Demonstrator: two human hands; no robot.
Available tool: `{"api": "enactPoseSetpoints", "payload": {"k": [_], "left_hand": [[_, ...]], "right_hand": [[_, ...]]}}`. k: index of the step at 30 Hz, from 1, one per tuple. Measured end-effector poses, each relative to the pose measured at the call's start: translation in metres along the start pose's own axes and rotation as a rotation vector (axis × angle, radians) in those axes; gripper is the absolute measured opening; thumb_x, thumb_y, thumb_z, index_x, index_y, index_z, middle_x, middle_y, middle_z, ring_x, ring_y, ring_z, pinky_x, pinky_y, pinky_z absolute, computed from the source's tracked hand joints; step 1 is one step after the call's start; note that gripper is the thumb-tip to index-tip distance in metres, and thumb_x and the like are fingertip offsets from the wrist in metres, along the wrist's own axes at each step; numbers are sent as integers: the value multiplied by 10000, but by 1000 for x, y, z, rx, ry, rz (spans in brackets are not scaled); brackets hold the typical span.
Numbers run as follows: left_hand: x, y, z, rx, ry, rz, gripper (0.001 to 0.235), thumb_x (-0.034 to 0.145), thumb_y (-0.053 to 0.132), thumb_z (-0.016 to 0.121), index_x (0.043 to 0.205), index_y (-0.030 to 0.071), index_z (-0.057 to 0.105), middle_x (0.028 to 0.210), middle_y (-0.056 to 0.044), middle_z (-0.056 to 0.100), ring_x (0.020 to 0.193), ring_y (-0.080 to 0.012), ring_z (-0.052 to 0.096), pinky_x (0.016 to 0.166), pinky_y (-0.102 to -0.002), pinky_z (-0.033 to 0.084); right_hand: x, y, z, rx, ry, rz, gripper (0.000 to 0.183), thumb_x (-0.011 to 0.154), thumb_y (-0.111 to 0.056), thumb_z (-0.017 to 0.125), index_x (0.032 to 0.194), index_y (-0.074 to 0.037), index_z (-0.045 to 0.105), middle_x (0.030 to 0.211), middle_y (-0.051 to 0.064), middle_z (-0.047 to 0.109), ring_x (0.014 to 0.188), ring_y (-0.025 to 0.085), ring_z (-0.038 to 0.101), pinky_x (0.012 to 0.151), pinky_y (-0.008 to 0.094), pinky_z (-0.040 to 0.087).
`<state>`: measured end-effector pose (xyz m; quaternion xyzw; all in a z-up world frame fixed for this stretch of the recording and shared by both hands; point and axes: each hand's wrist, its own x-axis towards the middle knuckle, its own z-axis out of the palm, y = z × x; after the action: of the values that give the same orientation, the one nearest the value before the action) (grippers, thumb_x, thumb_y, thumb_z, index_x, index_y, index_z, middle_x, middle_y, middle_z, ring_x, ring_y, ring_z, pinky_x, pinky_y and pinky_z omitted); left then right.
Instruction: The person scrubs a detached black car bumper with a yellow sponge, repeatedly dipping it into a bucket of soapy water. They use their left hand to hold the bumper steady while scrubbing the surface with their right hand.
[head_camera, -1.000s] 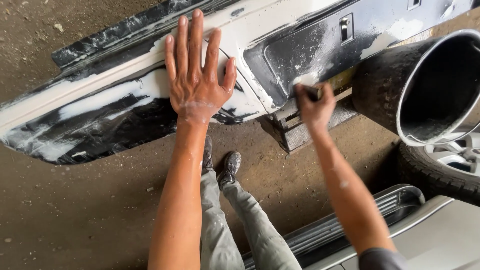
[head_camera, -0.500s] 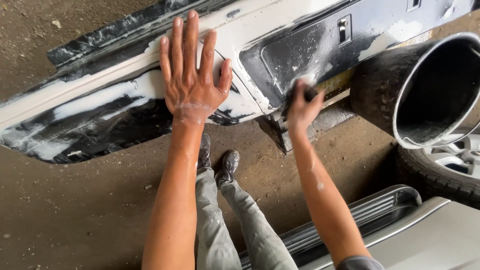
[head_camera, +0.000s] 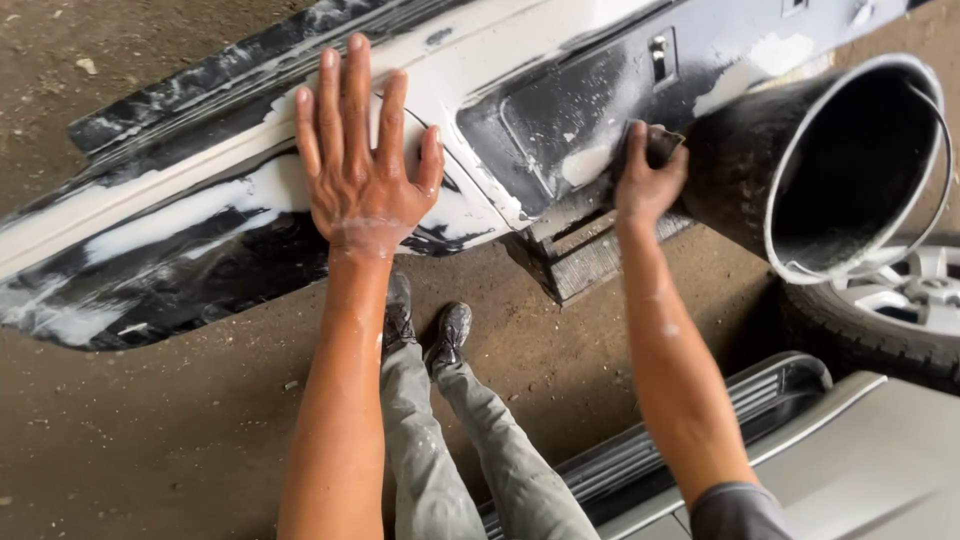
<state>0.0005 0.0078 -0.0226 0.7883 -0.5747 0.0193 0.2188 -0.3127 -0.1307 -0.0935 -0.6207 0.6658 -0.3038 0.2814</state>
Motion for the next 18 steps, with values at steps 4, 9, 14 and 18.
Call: {"api": "enactPoseSetpoints", "payload": {"k": [4, 9, 14, 18], "left_hand": [[3, 0, -3, 12, 1, -4, 488, 1176, 449, 483, 1556, 144, 504, 1681, -175, 354, 1570, -349, 278, 1300, -518, 148], [3, -1, -1, 23, 6, 0, 474, 1187, 450, 478, 1540, 134, 513, 1680, -181, 361, 1568, -354, 278, 1298, -520, 146], [3, -3, 2, 18, -17, -2, 521, 1180, 471, 465, 1588, 149, 487, 1684, -176, 335, 1568, -349, 257, 1298, -523, 138], [1, -4, 7, 38, -23, -14, 521, 1184, 482, 463, 1600, 172, 422, 1701, -156, 281, 1581, -342, 231, 1302, -525, 138]], "right_hand": [[-35, 16, 23, 75, 49, -86, 316, 1017, -371, 679, 1022, -57, 639, 910, 109, 728, 723, 192, 681, 685, 351, 627], [1, 2, -3, -143, -134, 33, 391, 951, -433, 740, 953, -61, 618, 853, 113, 732, 652, 189, 689, 603, 343, 633], [-24, 27, 22, 93, 142, -24, 329, 1047, -364, 690, 1092, -38, 671, 996, 109, 766, 840, 190, 723, 805, 321, 605], [-13, -9, 6, -12, -36, -116, 369, 1006, -395, 737, 1027, -56, 594, 878, 92, 716, 701, 190, 705, 616, 315, 651]]}}
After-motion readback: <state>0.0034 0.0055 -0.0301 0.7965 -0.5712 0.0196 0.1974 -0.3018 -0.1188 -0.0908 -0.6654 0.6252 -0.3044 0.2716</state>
